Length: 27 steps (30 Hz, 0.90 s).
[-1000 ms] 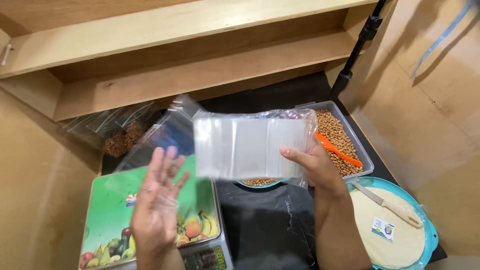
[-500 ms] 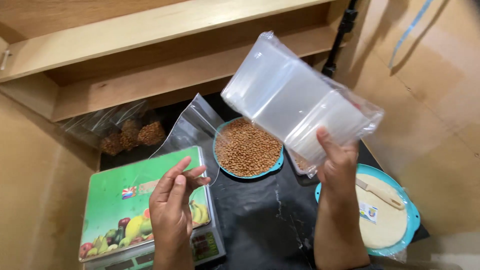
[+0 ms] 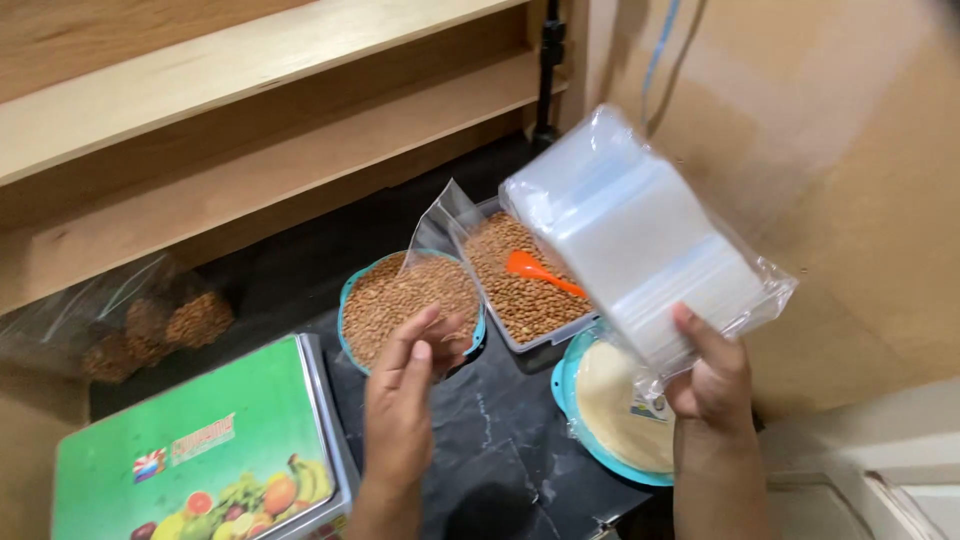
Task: The recorder is packaging peanuts into small plastic bags.
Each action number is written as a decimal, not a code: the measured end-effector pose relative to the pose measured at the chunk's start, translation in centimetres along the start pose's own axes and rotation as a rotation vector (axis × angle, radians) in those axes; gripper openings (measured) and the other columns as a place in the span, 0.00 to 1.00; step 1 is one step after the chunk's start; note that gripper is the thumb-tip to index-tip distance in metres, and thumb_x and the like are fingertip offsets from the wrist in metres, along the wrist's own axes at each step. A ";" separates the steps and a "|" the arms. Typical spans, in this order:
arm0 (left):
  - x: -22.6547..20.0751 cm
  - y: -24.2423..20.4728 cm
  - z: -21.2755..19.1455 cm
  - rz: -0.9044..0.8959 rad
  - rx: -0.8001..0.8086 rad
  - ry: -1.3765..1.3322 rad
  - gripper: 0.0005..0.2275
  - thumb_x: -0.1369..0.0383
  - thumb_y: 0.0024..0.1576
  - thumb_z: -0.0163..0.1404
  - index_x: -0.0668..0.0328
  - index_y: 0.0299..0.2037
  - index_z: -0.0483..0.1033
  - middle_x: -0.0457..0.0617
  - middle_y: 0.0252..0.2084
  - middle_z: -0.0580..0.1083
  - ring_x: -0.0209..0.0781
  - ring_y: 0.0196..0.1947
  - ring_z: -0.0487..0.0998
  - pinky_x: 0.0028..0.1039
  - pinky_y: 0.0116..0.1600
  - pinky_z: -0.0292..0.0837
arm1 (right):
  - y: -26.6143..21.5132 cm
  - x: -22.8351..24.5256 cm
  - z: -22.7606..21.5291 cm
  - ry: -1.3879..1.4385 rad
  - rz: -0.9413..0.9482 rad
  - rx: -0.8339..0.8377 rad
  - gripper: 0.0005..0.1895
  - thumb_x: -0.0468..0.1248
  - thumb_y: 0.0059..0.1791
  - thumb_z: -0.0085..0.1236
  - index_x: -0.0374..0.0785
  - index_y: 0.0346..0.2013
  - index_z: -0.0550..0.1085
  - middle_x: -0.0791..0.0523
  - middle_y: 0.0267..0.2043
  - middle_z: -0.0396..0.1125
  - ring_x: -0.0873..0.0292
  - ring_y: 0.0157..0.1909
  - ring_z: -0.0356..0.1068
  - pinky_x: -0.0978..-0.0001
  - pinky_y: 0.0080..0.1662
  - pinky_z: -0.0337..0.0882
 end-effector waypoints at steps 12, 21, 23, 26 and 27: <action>8.6 2.5 18.9 0.233 0.390 0.344 0.24 0.70 0.69 0.39 0.68 0.75 0.52 0.63 0.78 0.55 0.54 0.79 0.53 0.39 0.78 0.47 | 2.6 1.6 -1.9 -0.754 -0.273 0.029 0.25 0.30 0.52 0.57 0.32 0.63 0.62 0.53 0.57 0.67 0.61 0.56 0.69 0.67 0.58 0.71; 13.1 4.8 21.6 0.167 0.381 0.250 0.23 0.73 0.68 0.38 0.68 0.74 0.53 0.63 0.78 0.54 0.54 0.79 0.52 0.38 0.78 0.47 | 5.4 1.2 -4.5 -1.082 -0.263 0.014 0.32 0.33 0.49 0.60 0.33 0.65 0.59 0.49 0.55 0.70 0.58 0.56 0.72 0.66 0.56 0.71; 13.8 5.5 22.0 0.133 0.384 0.241 0.23 0.72 0.69 0.38 0.68 0.74 0.52 0.62 0.78 0.54 0.54 0.79 0.52 0.38 0.78 0.47 | 6.1 0.6 -5.7 -1.146 -0.245 -0.008 0.33 0.35 0.48 0.60 0.34 0.66 0.59 0.48 0.55 0.71 0.55 0.55 0.73 0.65 0.54 0.72; 15.3 6.4 22.3 0.090 0.380 0.243 0.23 0.69 0.70 0.37 0.68 0.74 0.51 0.62 0.77 0.55 0.53 0.78 0.53 0.36 0.77 0.48 | 6.8 0.6 -5.9 -1.280 -0.259 -0.022 0.34 0.37 0.48 0.62 0.35 0.66 0.58 0.45 0.52 0.72 0.49 0.52 0.76 0.60 0.51 0.74; 15.9 6.6 22.3 0.079 0.375 0.255 0.23 0.67 0.70 0.36 0.69 0.74 0.51 0.62 0.77 0.55 0.52 0.78 0.54 0.35 0.77 0.48 | 6.9 0.7 -5.6 -1.349 -0.291 -0.017 0.34 0.38 0.48 0.62 0.36 0.66 0.59 0.43 0.51 0.73 0.45 0.51 0.77 0.58 0.50 0.75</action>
Point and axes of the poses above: each hand's wrist, its own y-axis towards the middle knuckle, its own z-axis out of the palm, x = y × z, the point moved 7 cm from there along y, towards the middle knuckle
